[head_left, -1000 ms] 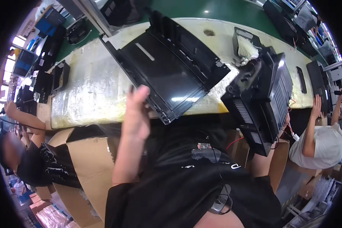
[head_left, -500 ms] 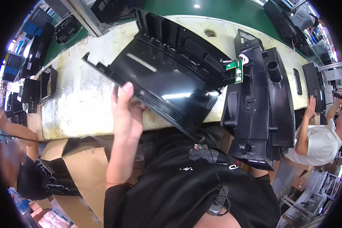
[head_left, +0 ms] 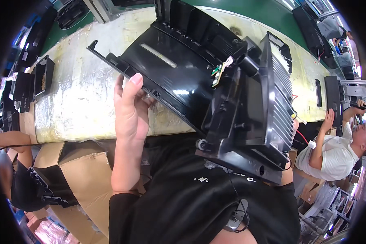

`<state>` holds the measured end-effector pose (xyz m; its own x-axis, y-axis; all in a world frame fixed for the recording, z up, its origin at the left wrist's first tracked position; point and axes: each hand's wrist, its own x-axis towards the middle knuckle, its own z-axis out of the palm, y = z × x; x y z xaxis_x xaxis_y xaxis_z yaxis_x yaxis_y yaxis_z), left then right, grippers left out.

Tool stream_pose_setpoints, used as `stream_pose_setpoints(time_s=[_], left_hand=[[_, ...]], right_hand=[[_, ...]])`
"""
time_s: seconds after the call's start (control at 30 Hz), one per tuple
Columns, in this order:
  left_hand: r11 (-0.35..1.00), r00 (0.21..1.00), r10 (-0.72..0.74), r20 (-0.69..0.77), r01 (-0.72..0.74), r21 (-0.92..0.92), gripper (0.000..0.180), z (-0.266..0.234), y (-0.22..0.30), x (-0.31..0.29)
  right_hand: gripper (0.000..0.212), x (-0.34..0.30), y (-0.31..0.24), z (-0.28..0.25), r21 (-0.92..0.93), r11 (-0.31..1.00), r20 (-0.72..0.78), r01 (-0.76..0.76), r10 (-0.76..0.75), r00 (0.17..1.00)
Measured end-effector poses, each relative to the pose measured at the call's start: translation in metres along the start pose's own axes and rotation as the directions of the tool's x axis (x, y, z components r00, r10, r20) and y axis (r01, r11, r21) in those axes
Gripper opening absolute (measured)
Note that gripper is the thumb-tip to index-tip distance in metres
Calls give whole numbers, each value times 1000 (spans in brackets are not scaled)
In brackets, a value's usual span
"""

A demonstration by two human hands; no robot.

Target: Assembling an electronic unit by installing a cooling fan and securing wires with cable ties.

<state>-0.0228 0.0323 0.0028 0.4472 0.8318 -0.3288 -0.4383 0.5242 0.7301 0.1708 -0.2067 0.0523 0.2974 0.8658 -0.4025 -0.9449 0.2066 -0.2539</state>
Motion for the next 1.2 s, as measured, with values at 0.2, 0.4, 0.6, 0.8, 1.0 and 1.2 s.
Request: stream_pose_setpoints(time_s=[0.2, 0.4, 0.6, 0.8, 1.0, 1.2], left_hand=[[999, 999, 33, 29, -33, -6, 88, -2, 1, -4], [999, 999, 25, 33, -23, -44, 89, 1, 3, -6], [998, 997, 24, 71, -19, -63, 88, -1, 2, -6], [996, 992, 52, 114, -43, -83, 82, 1, 4, -4], [995, 991, 81, 103, -75, -63, 82, 5, 0, -2], [997, 994, 72, 79, -69, -35, 83, 6, 4, -4]], right_hand=[[64, 15, 4, 10, -56, 993, 47, -105, 107, 993], [73, 20, 23, 21, 138, 985, 97, -99, 86, 992], [74, 26, 36, 24, 315, 933, 112, -173, 144, 983], [75, 50, 30, 6, 219, 963, -14, -159, 166, 986], [76, 64, 36, -3, 1, 1000, -36, 31, -30, 999], [78, 68, 40, -8, 30, 999, -21, 18, -17, 1000]])
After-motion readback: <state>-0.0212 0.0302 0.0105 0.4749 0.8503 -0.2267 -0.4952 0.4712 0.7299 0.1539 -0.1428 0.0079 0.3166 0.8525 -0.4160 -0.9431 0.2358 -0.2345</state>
